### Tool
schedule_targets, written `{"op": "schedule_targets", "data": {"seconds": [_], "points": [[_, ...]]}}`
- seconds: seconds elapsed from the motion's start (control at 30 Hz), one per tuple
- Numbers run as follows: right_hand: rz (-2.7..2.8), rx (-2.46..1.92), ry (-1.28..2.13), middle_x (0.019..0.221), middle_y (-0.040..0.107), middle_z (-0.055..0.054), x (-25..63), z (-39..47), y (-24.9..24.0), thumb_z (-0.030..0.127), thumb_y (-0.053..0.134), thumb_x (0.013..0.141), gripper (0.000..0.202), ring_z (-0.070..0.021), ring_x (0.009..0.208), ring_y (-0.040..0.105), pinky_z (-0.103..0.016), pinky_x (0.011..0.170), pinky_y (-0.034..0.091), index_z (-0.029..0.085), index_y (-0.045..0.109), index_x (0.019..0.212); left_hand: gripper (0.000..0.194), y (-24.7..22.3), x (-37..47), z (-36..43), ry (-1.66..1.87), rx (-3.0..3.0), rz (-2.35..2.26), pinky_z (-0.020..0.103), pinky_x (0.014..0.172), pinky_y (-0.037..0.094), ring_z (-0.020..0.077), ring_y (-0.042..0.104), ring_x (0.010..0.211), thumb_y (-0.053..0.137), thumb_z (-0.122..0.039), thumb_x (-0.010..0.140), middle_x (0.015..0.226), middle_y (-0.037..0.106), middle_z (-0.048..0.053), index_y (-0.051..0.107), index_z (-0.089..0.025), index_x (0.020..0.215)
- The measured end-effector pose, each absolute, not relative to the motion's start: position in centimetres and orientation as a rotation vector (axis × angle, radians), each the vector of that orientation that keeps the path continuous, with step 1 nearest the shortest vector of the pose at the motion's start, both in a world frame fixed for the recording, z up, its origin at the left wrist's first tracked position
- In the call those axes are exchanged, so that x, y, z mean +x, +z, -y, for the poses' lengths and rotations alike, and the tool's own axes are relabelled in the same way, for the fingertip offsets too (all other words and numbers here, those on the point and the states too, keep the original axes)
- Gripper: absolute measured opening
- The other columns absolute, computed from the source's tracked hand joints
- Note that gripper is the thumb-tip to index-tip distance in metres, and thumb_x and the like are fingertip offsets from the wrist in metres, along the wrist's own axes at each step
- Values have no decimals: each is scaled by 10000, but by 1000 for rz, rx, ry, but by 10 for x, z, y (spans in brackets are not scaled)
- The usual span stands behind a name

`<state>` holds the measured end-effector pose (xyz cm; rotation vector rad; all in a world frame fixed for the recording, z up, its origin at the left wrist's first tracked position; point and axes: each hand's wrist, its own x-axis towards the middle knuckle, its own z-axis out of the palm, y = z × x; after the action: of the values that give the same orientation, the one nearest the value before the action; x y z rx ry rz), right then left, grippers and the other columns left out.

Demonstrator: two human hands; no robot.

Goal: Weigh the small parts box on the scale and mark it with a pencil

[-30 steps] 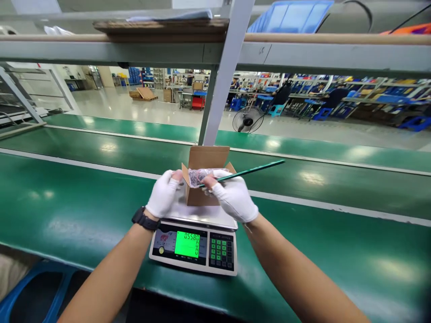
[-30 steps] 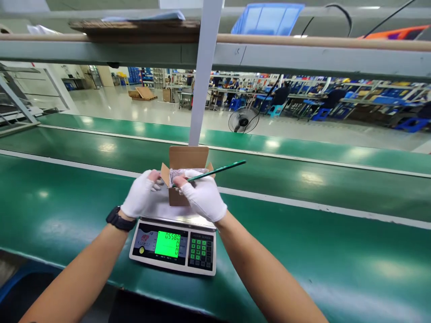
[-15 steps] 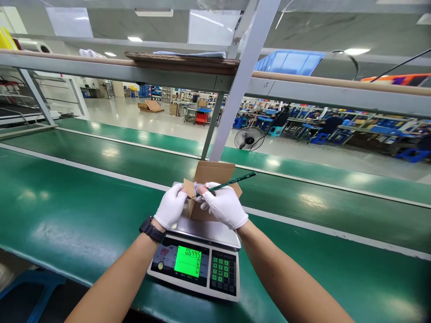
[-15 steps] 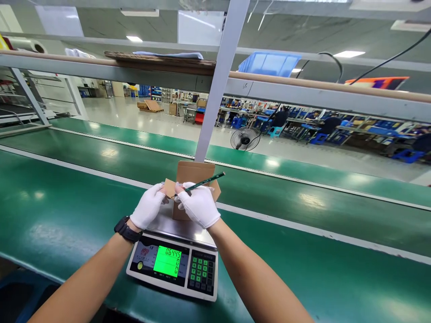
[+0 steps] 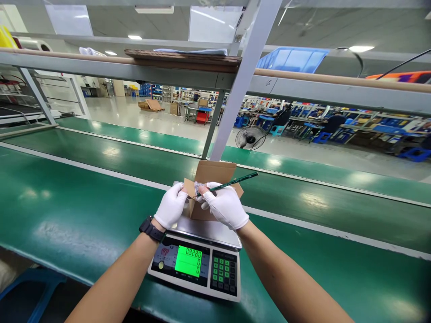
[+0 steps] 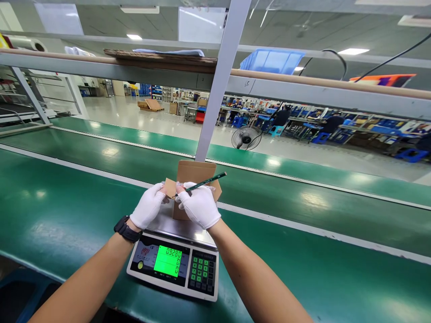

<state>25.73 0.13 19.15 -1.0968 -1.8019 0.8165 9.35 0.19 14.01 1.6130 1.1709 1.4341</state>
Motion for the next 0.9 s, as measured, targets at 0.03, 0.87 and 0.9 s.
{"op": "schedule_targets", "data": {"seconds": [0.03, 0.87, 0.9], "points": [[1805, -1100, 801, 642, 693, -38, 257, -1, 192, 453, 551, 884, 339, -135, 474, 622, -216, 470, 478, 165, 647, 731, 294, 140, 94, -2, 1432, 1612, -1170, 302, 689, 446, 184, 561, 767, 408, -396, 890, 861, 625, 60, 582, -161, 897], [1825, -1118, 710, 621, 681, -33, 258, -3, 188, 422, 530, 899, 339, -137, 475, 612, -233, 494, 484, 172, 638, 698, 309, 140, 93, -2, 1424, 1624, -1178, 303, 680, 458, 180, 566, 745, 408, -385, 904, 861, 630, 68, 599, -146, 949], [1795, -1102, 720, 613, 676, -32, 259, -3, 187, 431, 540, 897, 343, -136, 473, 607, -229, 482, 476, 175, 623, 684, 309, 140, 92, -1, 1424, 1618, -1182, 306, 687, 464, 181, 570, 746, 412, -391, 906, 855, 631, 66, 598, -147, 947]]}}
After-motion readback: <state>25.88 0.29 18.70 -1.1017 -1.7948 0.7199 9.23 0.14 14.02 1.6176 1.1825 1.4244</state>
